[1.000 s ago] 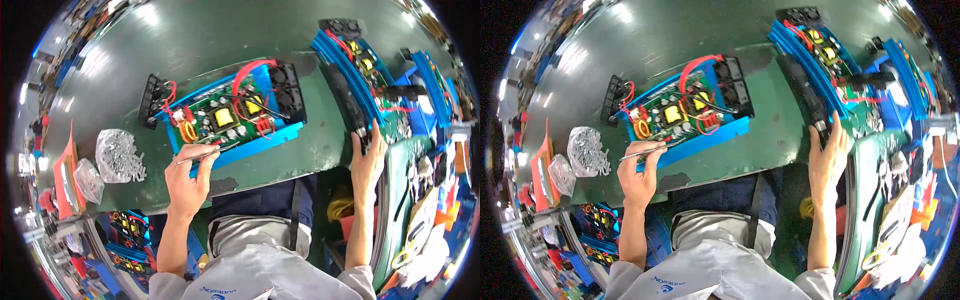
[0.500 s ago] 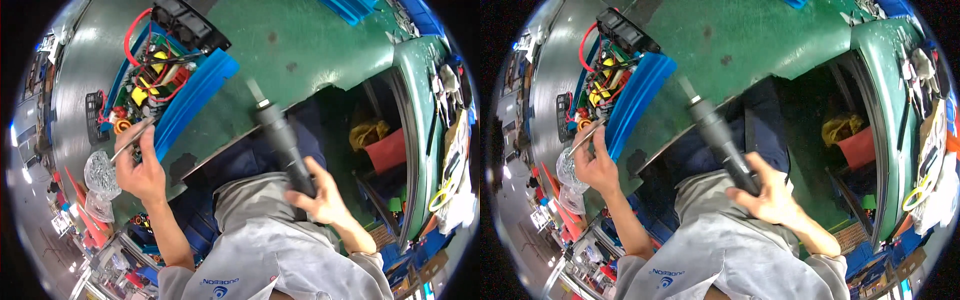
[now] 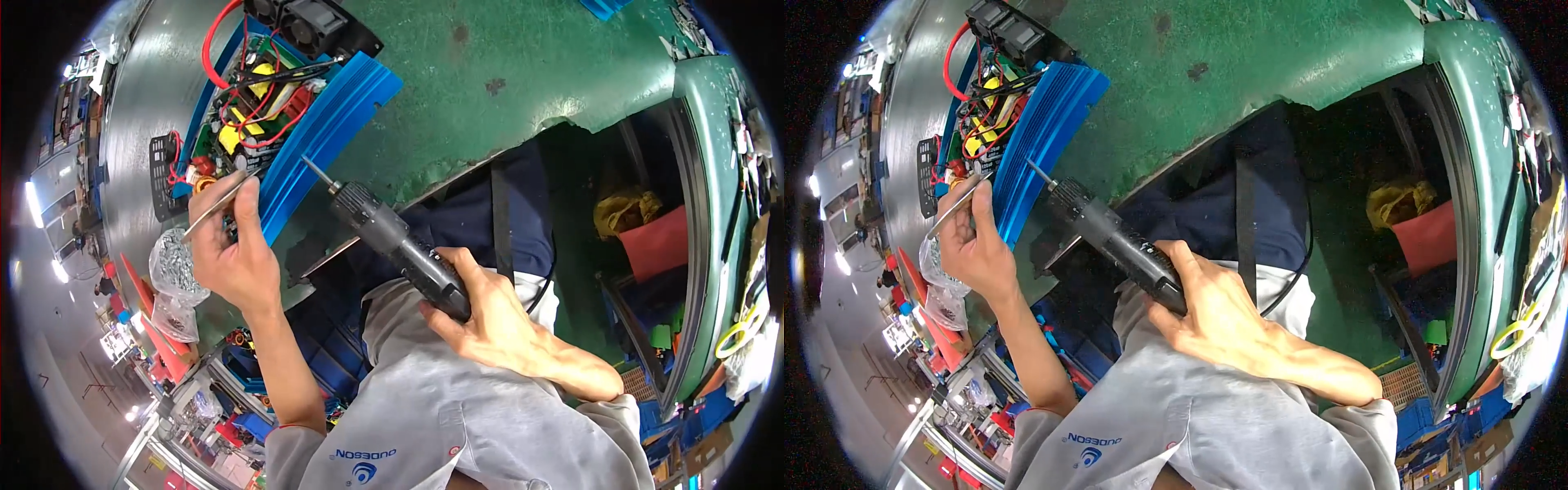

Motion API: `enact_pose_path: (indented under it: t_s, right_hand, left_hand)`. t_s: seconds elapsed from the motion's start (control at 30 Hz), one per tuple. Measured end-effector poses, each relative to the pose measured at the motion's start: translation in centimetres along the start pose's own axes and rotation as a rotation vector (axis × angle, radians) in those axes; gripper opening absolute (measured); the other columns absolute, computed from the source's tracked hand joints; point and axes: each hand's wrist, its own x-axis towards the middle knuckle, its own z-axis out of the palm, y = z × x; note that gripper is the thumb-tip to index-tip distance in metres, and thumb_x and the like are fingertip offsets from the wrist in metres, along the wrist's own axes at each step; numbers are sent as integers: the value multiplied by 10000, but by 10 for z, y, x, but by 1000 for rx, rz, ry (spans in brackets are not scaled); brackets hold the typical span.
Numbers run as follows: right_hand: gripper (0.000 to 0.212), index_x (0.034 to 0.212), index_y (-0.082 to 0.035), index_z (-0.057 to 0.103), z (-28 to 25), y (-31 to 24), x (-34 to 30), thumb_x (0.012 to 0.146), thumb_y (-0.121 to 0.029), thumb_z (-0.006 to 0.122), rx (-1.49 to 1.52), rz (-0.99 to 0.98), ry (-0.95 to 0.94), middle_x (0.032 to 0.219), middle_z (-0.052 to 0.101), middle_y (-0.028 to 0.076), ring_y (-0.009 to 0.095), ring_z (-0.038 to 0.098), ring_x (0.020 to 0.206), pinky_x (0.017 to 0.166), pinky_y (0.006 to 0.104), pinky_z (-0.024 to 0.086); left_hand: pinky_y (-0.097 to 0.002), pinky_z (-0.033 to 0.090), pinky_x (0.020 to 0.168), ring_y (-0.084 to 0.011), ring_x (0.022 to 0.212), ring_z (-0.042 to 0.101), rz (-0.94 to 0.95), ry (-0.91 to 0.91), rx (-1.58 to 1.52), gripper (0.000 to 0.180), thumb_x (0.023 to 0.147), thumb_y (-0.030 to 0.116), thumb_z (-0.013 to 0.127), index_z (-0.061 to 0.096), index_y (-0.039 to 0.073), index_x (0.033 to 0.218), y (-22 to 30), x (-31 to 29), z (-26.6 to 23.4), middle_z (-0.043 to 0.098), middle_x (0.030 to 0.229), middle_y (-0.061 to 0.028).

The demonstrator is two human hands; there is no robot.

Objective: The worker is assembling and securing components like fans and circuit boards into an electronic device chassis on a manufacturing assembly line.

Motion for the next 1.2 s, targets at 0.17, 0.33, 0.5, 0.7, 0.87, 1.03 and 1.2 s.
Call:
enact_pose_path:
  t_s: [0.17, 0.33, 0.5, 0.7, 0.87, 1.03, 1.2]
  right_hand:
    - [443, 1313, 35, 480, -12, -16, 9, 995, -253, 588, 82, 48, -76, 821, 645, 189, 289, 658, 739, 676, 385, 498]
    - [754, 1175, 8, 593, -16, 7, 13, 1052, -650, 248, 533, 199, -290, 834, 669, 70, 149, 601, 753, 733, 304, 465]
    - [883, 1312, 18, 566, -12, 17, 4, 1004, -732, 217, 631, 392, -320, 825, 676, 89, 138, 596, 702, 646, 278, 449]
    - [904, 1326, 53, 550, -17, -7, 0, 1005, -726, 223, 572, 404, -287, 771, 644, 119, 174, 555, 649, 620, 297, 428]
    - [915, 1338, 75, 536, -27, 3, 3, 1010, -722, 227, 716, 422, -391, 811, 654, 119, 166, 569, 697, 663, 290, 428]
    - [997, 1311, 137, 519, -18, 15, -1, 977, -764, 254, 1363, 497, -476, 751, 629, 128, 199, 546, 659, 642, 300, 417]
    - [956, 1230, 166, 548, -11, 0, -3, 907, -731, 480, 1128, 439, -335, 653, 585, 128, 234, 519, 585, 574, 348, 399]
  left_hand:
    - [-243, 494, 750, -98, 828, 607, -78, 14, -32, 128, 901, 25, 752, 707, -25, 1010, 0, 5, -3, 688, 961, -52]
    - [-316, 524, 745, -219, 823, 659, 13, -34, 50, 121, 868, 1, 767, 674, 0, 946, -6, 0, -13, 705, 926, -105]
    - [-332, 545, 730, -254, 829, 674, 6, -62, -74, 177, 802, -67, 775, 683, 5, 934, 6, -1, -12, 703, 928, -131]
    - [-328, 530, 620, -233, 762, 683, 32, -68, -128, 254, 795, 4, 821, 706, 60, 1014, 2, 4, -17, 707, 921, -75]
    - [-330, 533, 633, -235, 766, 684, 11, -75, -191, 275, 774, 23, 830, 712, 87, 1014, -5, 11, -13, 718, 913, -67]
    - [-320, 546, 668, -238, 792, 690, 21, -160, -227, 243, 789, -33, 808, 696, 50, 988, -6, 15, -19, 717, 928, -109]
    - [-320, 543, 664, -241, 788, 686, 43, -162, -228, 250, 793, -30, 806, 693, 55, 1000, -7, 12, -19, 715, 931, -111]
